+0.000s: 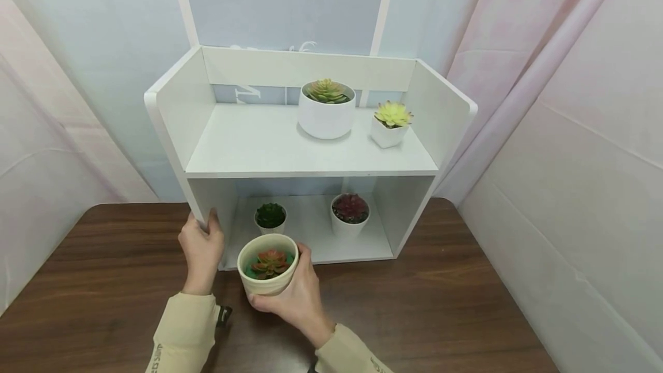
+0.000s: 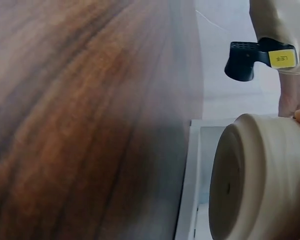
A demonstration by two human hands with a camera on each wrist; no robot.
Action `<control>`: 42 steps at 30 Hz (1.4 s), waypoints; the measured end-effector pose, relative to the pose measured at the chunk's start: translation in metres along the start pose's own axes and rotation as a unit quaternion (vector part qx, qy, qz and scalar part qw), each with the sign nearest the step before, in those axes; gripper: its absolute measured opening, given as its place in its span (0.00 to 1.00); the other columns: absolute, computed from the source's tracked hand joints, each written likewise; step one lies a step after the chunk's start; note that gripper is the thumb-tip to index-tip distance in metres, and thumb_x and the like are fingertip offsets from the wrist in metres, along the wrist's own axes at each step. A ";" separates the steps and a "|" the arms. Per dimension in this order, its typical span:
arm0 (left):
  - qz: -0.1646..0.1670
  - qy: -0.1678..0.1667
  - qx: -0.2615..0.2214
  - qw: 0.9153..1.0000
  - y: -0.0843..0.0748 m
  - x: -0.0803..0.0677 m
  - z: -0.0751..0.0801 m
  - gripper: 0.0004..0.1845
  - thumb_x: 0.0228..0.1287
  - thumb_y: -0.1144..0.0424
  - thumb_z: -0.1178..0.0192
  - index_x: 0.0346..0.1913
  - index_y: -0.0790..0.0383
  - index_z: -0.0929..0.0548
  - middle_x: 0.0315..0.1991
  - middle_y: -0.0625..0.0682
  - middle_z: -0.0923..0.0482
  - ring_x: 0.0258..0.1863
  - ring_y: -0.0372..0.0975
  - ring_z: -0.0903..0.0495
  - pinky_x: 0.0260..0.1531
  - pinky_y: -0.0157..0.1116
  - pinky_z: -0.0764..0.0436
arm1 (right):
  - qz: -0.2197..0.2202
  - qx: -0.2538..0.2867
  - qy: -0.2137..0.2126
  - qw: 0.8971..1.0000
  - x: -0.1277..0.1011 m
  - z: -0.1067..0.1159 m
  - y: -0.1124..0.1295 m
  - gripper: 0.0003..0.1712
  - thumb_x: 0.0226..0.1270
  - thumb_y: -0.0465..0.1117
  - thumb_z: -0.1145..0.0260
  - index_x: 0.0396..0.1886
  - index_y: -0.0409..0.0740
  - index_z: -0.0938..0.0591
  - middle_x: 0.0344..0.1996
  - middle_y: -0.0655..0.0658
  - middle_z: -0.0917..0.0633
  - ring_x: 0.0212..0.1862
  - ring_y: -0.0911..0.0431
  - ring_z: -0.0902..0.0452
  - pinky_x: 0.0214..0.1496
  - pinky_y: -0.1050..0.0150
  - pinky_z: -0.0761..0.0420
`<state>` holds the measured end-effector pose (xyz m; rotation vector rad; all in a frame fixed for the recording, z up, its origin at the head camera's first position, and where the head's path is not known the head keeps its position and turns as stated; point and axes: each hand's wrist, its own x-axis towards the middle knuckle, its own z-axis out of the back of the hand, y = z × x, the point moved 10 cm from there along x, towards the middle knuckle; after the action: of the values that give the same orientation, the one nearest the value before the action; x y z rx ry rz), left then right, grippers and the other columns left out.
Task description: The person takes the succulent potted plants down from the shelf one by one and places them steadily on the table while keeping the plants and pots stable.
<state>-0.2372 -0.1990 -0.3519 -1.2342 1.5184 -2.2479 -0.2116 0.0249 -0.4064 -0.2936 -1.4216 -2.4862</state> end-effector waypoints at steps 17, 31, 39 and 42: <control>0.019 0.007 0.008 1.000 0.003 -0.002 -0.003 0.13 0.67 0.71 0.46 0.51 0.73 0.21 0.43 0.71 0.18 0.42 0.62 0.18 0.38 0.59 0.22 | -0.017 0.000 0.022 1.000 -0.004 -0.015 -0.016 0.61 0.28 0.54 0.17 0.65 0.46 0.39 0.54 0.48 0.24 0.50 0.55 0.23 0.51 0.57 0.24; 0.005 0.007 0.006 1.000 0.002 -0.002 -0.003 0.14 0.67 0.71 0.46 0.53 0.74 0.22 0.43 0.72 0.18 0.41 0.62 0.18 0.37 0.59 0.22 | -0.021 -0.004 0.022 1.000 -0.005 -0.017 -0.020 0.62 0.28 0.55 0.16 0.64 0.45 0.39 0.54 0.48 0.24 0.51 0.54 0.24 0.51 0.57 0.24; 0.001 0.001 0.010 1.000 0.002 0.000 -0.002 0.14 0.66 0.72 0.46 0.52 0.74 0.22 0.43 0.72 0.18 0.41 0.62 0.18 0.37 0.59 0.22 | -0.010 0.002 0.022 1.000 -0.007 -0.018 -0.019 0.63 0.26 0.55 0.15 0.64 0.45 0.40 0.54 0.50 0.24 0.52 0.56 0.24 0.53 0.57 0.24; -0.003 -0.003 0.012 1.000 0.001 0.000 -0.001 0.13 0.66 0.72 0.46 0.51 0.75 0.21 0.42 0.72 0.18 0.41 0.63 0.18 0.37 0.59 0.22 | -0.009 0.007 0.026 1.000 -0.007 -0.020 -0.019 0.64 0.26 0.55 0.15 0.64 0.45 0.40 0.55 0.49 0.25 0.52 0.56 0.25 0.54 0.57 0.24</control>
<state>-0.2385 -0.1993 -0.3530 -1.2399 1.4829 -2.2562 -0.2122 0.0181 -0.4339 -0.2115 -1.4271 -2.4777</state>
